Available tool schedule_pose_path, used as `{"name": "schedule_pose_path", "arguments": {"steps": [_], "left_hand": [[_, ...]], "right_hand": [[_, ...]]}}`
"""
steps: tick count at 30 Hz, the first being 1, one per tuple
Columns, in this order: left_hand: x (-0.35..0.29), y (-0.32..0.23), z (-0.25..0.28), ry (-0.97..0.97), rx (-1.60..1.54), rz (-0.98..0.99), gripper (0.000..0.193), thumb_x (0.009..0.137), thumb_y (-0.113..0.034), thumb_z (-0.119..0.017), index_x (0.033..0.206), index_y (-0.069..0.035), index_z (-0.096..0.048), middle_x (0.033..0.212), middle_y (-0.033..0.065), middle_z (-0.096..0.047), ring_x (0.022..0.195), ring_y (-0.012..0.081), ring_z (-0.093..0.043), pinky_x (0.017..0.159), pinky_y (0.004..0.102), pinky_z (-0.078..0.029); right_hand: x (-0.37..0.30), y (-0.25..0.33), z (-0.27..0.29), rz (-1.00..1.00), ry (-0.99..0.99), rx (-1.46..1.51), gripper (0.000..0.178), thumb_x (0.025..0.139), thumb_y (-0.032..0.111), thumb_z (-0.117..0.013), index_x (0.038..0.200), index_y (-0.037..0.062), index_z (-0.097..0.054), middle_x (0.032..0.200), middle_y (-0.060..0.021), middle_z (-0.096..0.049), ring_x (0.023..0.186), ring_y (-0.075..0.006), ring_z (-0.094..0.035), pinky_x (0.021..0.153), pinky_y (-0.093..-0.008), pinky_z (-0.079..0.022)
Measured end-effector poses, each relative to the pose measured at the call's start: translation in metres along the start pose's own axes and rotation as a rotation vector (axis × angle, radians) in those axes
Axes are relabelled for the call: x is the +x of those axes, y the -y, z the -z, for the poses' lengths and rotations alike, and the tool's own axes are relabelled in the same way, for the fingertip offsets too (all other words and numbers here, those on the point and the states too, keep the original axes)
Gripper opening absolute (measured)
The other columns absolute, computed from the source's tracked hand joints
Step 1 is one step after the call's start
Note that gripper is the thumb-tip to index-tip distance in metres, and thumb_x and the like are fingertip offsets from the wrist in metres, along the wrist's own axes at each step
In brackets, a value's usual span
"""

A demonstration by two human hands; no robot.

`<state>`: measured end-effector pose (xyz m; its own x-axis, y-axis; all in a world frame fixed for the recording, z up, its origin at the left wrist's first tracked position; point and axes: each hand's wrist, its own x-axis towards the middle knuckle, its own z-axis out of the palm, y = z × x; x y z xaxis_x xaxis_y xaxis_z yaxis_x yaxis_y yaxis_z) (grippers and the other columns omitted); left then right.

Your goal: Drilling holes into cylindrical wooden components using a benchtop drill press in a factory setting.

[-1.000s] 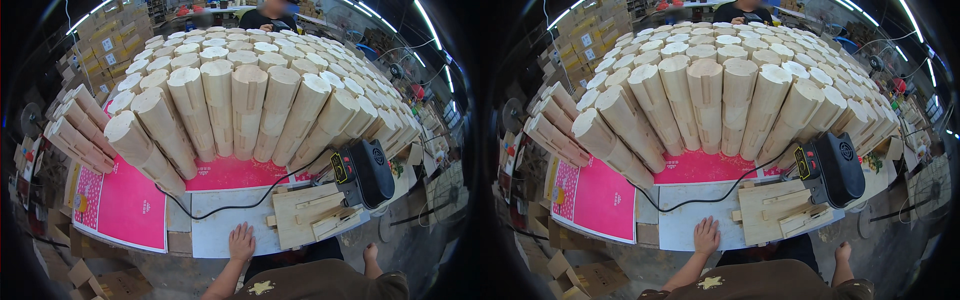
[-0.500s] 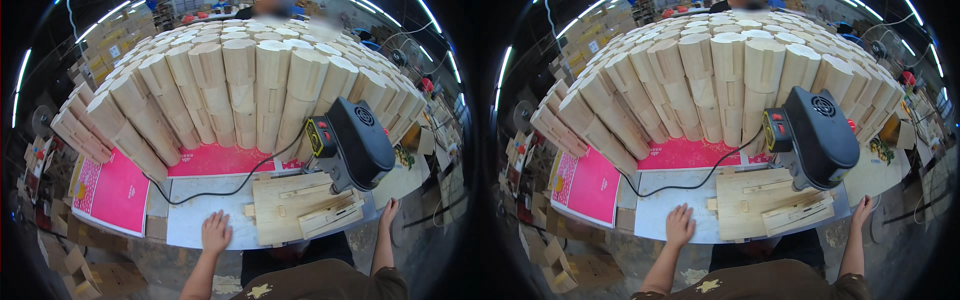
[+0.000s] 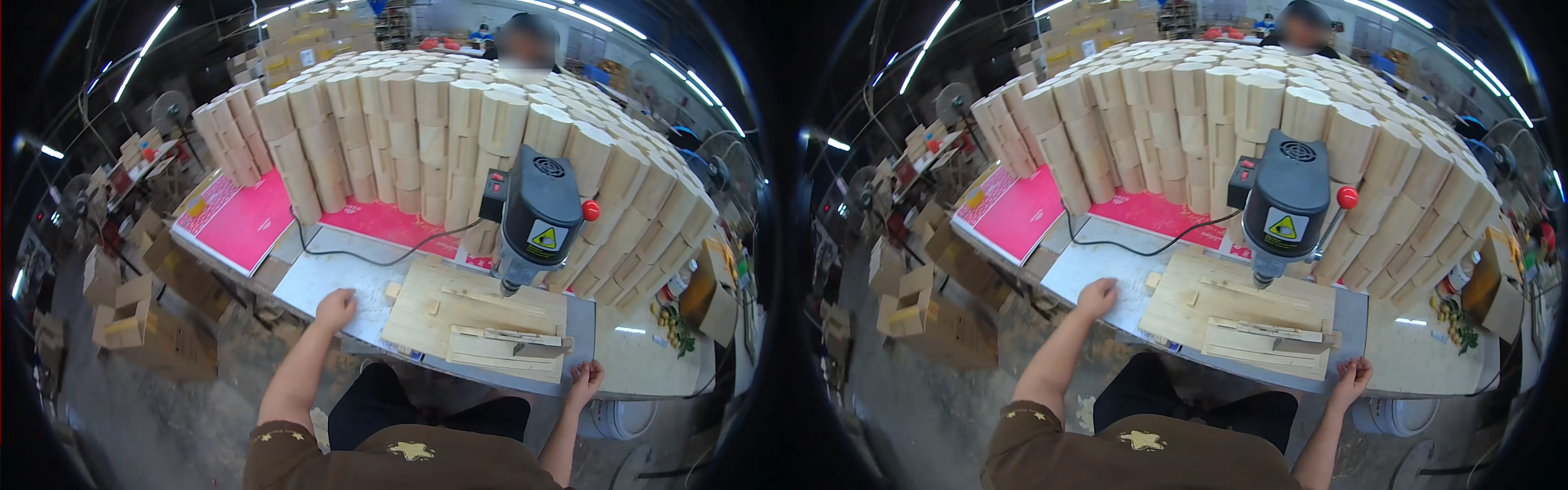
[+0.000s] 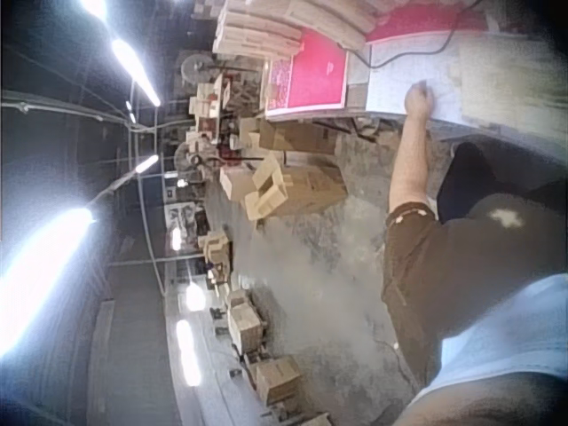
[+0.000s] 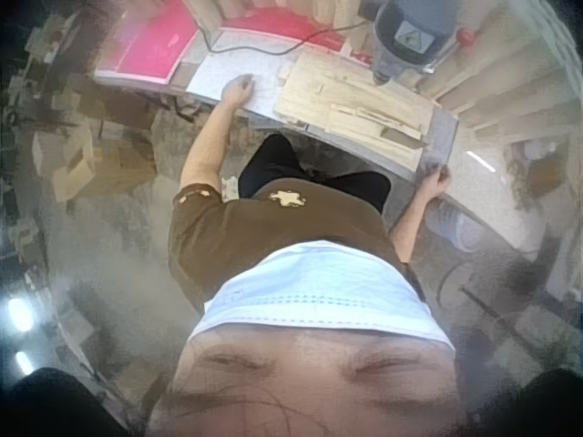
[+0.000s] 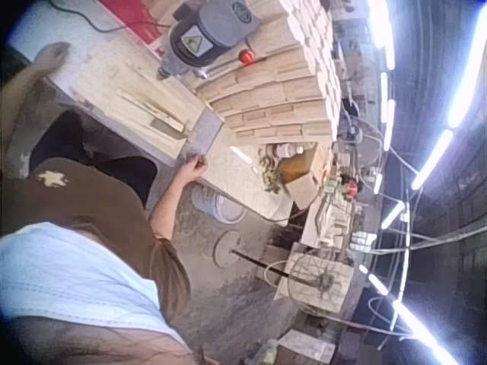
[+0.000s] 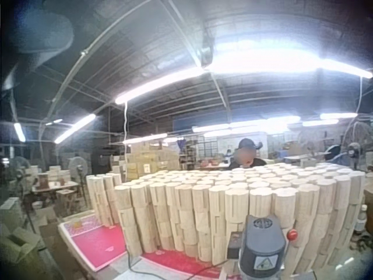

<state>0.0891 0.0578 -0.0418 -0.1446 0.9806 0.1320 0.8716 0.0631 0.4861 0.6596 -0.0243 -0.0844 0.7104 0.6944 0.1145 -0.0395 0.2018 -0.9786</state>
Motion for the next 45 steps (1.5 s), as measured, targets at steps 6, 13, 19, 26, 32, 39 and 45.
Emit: {"name": "schedule_pose_path", "arguments": {"steps": [6,13,19,26,32,39,45], "left_hand": [[0.091,0.029,0.109,-0.466,-0.395,-0.041,0.046,0.072,-0.018,-0.067,0.113,0.001,-0.055,0.102,0.0165,-0.062,0.09,0.0243,-0.06,0.079,0.0344,-0.046],[0.235,0.018,0.27,-0.799,-0.555,0.047,0.095,0.062,-0.031,-0.079,0.134,0.002,-0.026,0.129,0.0238,-0.04,0.118,0.0296,-0.042,0.097,0.0344,-0.036],[0.285,0.022,0.281,-0.912,-0.31,0.19,0.11,0.051,-0.034,-0.085,0.133,0.006,-0.024,0.131,0.0236,-0.037,0.12,0.0308,-0.041,0.099,0.0372,-0.036],[0.311,0.04,0.251,-0.824,-0.58,0.151,0.113,0.048,-0.032,-0.086,0.132,0.007,-0.021,0.132,0.0233,-0.036,0.123,0.031,-0.036,0.102,0.036,-0.031],[0.313,0.105,0.175,-0.973,-0.33,0.056,0.098,0.048,-0.028,-0.087,0.122,0.007,-0.032,0.115,0.0203,-0.051,0.104,0.0273,-0.053,0.086,0.0349,-0.046],[0.278,0.141,0.089,-0.683,-0.665,0.015,0.089,0.047,-0.016,-0.086,0.118,0.004,-0.036,0.114,0.0188,-0.051,0.104,0.0281,-0.053,0.088,0.0368,-0.044],[0.262,0.146,0.064,-0.738,-0.498,0.061,0.087,0.047,-0.015,-0.084,0.118,0.002,-0.035,0.108,0.0191,-0.053,0.101,0.0306,-0.054,0.085,0.0382,-0.045]], "right_hand": [[-0.002,0.022,-0.017,0.022,0.009,0.037,0.02,0.089,0.007,-0.048,0.11,0.0047,-0.047,0.092,-0.0033,-0.052,0.077,-0.0108,-0.051,0.068,-0.0246,-0.047],[-0.005,0.074,-0.021,0.185,-0.018,-0.077,0.023,0.091,0.01,-0.049,0.113,0.0038,-0.048,0.093,-0.004,-0.054,0.079,-0.0102,-0.052,0.071,-0.0233,-0.046],[-0.026,0.098,0.001,0.202,-0.1,-0.216,0.022,0.091,0.01,-0.048,0.113,0.0055,-0.05,0.093,-0.0015,-0.054,0.083,-0.0076,-0.051,0.073,-0.021,-0.043],[-0.042,0.1,0.027,0.19,-0.133,-0.367,0.021,0.091,0.01,-0.048,0.111,0.0073,-0.051,0.093,0.001,-0.053,0.083,-0.0059,-0.05,0.071,-0.0201,-0.042],[-0.042,0.078,0.037,0.105,-0.073,-0.473,0.017,0.09,0.011,-0.05,0.107,0.0073,-0.051,0.093,0.0018,-0.051,0.083,-0.0058,-0.049,0.07,-0.02,-0.042],[-0.035,0.067,0.033,0.053,-0.067,-0.546,0.014,0.089,0.012,-0.051,0.102,0.0066,-0.053,0.094,0.0019,-0.051,0.08,-0.0055,-0.048,0.066,-0.0194,-0.042],[-0.039,0.075,0.011,0.058,-0.048,-0.592,0.013,0.088,0.01,-0.052,0.101,0.0064,-0.053,0.091,0.0015,-0.052,0.078,-0.0054,-0.049,0.066,-0.0192,-0.042]]}}
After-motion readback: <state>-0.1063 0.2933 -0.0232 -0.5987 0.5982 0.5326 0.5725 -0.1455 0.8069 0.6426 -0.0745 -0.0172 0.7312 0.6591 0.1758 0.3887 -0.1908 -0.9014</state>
